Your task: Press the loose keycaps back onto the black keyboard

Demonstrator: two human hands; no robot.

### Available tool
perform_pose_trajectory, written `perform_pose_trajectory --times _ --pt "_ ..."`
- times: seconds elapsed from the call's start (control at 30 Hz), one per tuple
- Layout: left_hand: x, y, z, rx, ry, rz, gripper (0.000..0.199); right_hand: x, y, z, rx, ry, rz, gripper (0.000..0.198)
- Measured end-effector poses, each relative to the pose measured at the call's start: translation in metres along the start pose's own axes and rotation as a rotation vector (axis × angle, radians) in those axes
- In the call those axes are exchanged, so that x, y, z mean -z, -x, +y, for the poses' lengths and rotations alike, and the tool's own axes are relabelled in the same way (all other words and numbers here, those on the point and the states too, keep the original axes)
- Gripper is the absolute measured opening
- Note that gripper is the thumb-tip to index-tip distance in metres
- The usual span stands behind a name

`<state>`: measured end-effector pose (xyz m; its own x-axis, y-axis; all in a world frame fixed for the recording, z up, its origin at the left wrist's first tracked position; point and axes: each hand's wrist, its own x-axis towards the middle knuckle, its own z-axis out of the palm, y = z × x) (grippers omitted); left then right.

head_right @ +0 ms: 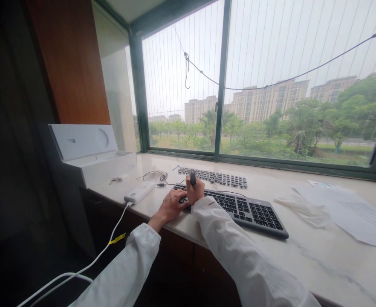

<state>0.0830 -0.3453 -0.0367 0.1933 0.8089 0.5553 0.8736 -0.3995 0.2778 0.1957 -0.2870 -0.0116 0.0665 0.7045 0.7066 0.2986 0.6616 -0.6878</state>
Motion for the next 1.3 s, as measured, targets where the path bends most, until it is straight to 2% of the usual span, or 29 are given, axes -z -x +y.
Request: perform_pose_trajectory --times 0.07,0.13,0.2,0.3,0.4,0.5,0.6,0.73,0.83,0.93,1.03,1.2,1.3 --pt "0.002 0.002 0.003 0.002 -0.003 0.039 0.019 0.009 -0.009 -0.002 0.089 0.086 -0.007 0.034" --pt "0.003 0.003 0.005 0.026 -0.007 0.072 0.019 0.018 -0.019 -0.002 0.197 0.162 -0.088 0.026" --pt "0.006 0.004 0.005 0.081 -0.004 0.115 0.020 0.023 -0.027 0.002 0.235 0.197 -0.181 0.027" --pt "0.008 0.004 0.005 0.153 0.009 0.186 0.024 0.025 -0.031 0.012 0.191 0.189 -0.364 0.035" --pt "0.010 0.005 0.006 0.148 0.010 0.217 0.023 0.023 -0.030 0.022 0.113 0.189 -0.581 0.037" --pt "0.011 0.007 0.008 0.134 0.002 0.216 0.022 0.022 -0.029 0.025 0.058 0.207 -0.689 0.039" --pt "0.012 0.007 0.009 0.174 -0.022 0.212 0.022 0.024 -0.030 0.024 0.019 0.222 -0.729 0.041" --pt "0.012 0.007 0.010 0.226 -0.048 0.188 0.023 0.027 -0.033 0.024 -0.026 0.221 -0.776 0.029" --pt "0.014 0.008 0.011 0.229 -0.055 0.192 0.020 0.029 -0.035 0.021 -0.028 0.263 -0.831 0.030" --pt "0.016 0.010 0.013 0.231 -0.061 0.215 0.019 0.030 -0.034 0.017 0.045 0.425 -0.848 0.033" --pt "0.016 0.011 0.012 0.279 -0.070 0.223 0.019 0.032 -0.031 0.015 0.131 0.667 -0.774 0.025" --pt "0.016 0.009 0.008 0.375 -0.112 0.257 0.019 0.037 -0.030 0.018 0.172 0.943 -0.738 0.022" --pt "0.019 -0.006 0.004 0.381 -0.158 0.249 0.020 0.038 -0.034 0.020 0.164 1.024 -0.727 0.023"
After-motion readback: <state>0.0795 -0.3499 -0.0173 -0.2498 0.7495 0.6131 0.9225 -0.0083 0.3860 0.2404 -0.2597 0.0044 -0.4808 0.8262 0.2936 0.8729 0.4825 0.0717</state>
